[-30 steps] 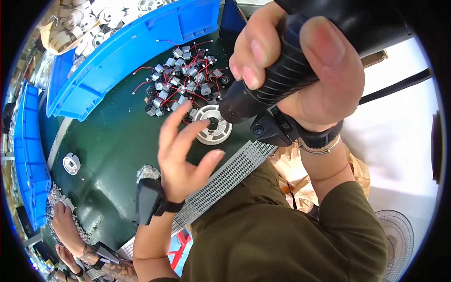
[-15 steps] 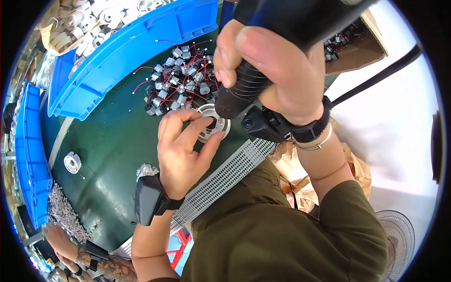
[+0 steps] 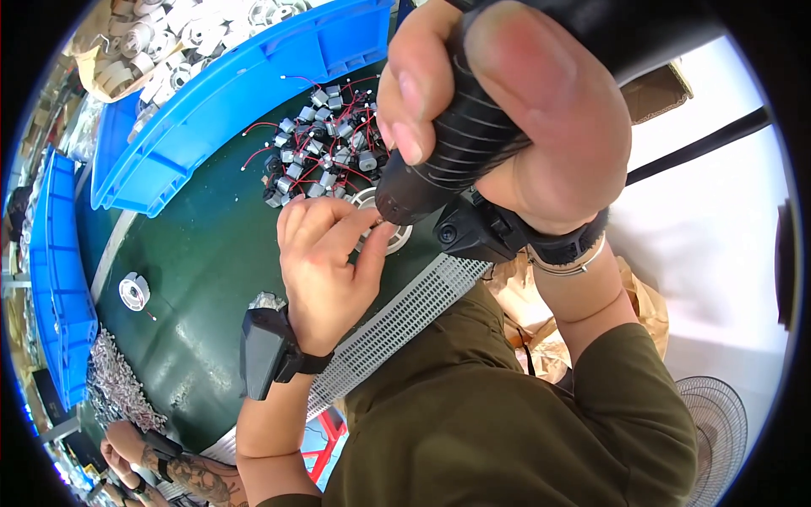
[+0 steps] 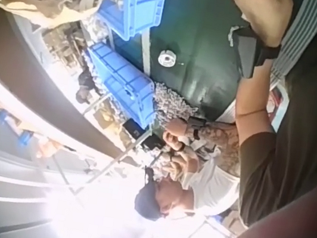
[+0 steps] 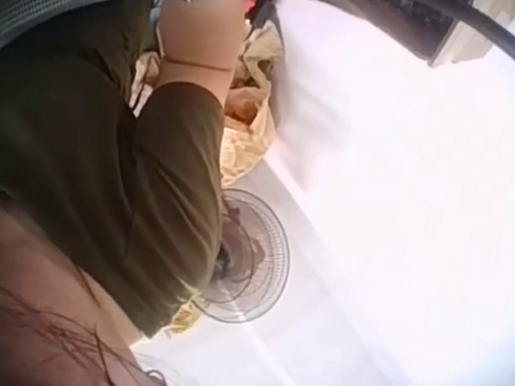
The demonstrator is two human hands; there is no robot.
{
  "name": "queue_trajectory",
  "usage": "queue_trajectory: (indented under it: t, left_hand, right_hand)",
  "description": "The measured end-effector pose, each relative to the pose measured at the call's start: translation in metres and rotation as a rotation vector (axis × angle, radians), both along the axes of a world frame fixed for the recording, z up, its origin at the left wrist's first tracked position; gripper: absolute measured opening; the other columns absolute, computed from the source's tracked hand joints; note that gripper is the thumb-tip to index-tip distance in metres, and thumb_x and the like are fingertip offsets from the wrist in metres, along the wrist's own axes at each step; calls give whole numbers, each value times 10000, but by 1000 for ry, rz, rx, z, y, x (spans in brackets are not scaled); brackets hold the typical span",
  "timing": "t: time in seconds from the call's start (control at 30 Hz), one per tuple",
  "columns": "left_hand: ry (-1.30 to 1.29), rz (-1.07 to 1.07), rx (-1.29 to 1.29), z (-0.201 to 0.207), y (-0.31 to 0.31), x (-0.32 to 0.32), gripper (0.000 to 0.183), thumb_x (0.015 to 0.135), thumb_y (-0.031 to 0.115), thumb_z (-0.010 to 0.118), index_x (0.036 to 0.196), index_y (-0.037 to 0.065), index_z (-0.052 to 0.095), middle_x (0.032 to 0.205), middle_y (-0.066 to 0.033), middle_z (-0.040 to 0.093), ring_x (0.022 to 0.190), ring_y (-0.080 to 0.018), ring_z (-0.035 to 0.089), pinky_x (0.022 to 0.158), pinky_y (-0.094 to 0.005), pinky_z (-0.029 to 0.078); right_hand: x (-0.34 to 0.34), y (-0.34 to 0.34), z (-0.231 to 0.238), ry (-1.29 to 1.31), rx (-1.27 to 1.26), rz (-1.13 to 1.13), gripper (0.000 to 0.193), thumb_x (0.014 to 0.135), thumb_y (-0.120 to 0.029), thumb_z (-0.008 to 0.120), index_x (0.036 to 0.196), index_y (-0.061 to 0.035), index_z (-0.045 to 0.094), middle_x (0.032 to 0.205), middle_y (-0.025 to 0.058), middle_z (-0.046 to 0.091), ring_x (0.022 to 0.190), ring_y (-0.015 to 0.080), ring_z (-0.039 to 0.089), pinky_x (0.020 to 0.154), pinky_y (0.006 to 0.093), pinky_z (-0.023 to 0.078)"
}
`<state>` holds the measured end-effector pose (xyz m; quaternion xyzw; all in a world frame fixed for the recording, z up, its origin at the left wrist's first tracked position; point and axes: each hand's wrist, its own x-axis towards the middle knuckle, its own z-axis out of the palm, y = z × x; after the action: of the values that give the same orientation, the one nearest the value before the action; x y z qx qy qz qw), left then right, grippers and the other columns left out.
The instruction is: The person picks up a motor and a plastic housing, inserts the motor into the housing, and secures it using a power screwdriver before repeating the process.
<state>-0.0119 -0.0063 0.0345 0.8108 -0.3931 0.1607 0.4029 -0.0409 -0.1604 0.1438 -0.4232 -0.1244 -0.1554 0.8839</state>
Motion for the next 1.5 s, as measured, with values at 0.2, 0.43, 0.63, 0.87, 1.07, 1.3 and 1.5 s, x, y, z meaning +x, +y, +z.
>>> queue_trajectory:
  t: [0.2, 0.43, 0.63, 0.87, 1.07, 1.3, 1.5]
  left_hand:
    - [85, 9, -96, -7, 1, -2, 151, 655, 73, 776, 752, 68, 661, 740, -38, 573, 725, -233, 533, 773, -366, 412]
    - [131, -1, -175, -9, -2, -1, 209, 608, 26, 782, 734, 68, 621, 752, -59, 569, 728, -246, 524, 683, -354, 413]
    - [157, -7, -184, -9, -1, -2, 212, 601, 25, 781, 734, 66, 621, 755, -59, 569, 734, -253, 527, 693, -358, 415]
    - [156, -4, -185, -7, -4, -3, 209, 598, 10, 776, 731, 60, 622, 753, -65, 565, 727, -248, 529, 676, -348, 424]
    - [241, 22, -238, -10, -4, -5, 206, 599, -15, 754, 729, 53, 609, 758, -73, 558, 726, -250, 532, 655, -341, 429]
    - [101, 40, -144, -12, -13, -9, 234, 596, -23, 739, 722, 49, 556, 758, -86, 546, 766, -289, 523, 707, -365, 425]
    - [162, 153, 3, 10, 5, -7, 470, 583, 23, 781, 1007, 14, 580, 963, -138, 536, 894, -309, 522, 819, -392, 419]
  right_hand:
    - [-2, 1, -1, -23, -87, -42, 369, 713, -29, 690, 1032, 34, 515, 706, 17, 555, 617, 88, 520, 545, 242, 419]
    - [3, 7, 1, -39, -191, -97, 353, 688, -55, 711, 979, 28, 528, 694, 14, 557, 606, 85, 517, 538, 244, 420]
    - [2, 8, -1, -54, -274, -124, 342, 666, -78, 728, 933, 22, 539, 684, 11, 559, 596, 82, 514, 531, 246, 421]
    - [8, 8, -1, -61, -390, -173, 332, 641, -105, 748, 880, 16, 552, 672, 8, 561, 585, 79, 510, 523, 247, 423]
    - [11, 15, -2, -75, -474, -197, 326, 619, -128, 765, 834, 11, 562, 661, 5, 563, 575, 76, 507, 517, 249, 424]
    - [11, -3, 1, -87, -621, -384, 323, 594, -154, 785, 781, 4, 575, 649, 1, 565, 564, 73, 504, 509, 250, 425]
    - [23, 1, 3, -325, -319, -451, 395, 567, -200, 796, 809, 30, 584, 664, -2, 548, 625, 57, 487, 550, 233, 428]
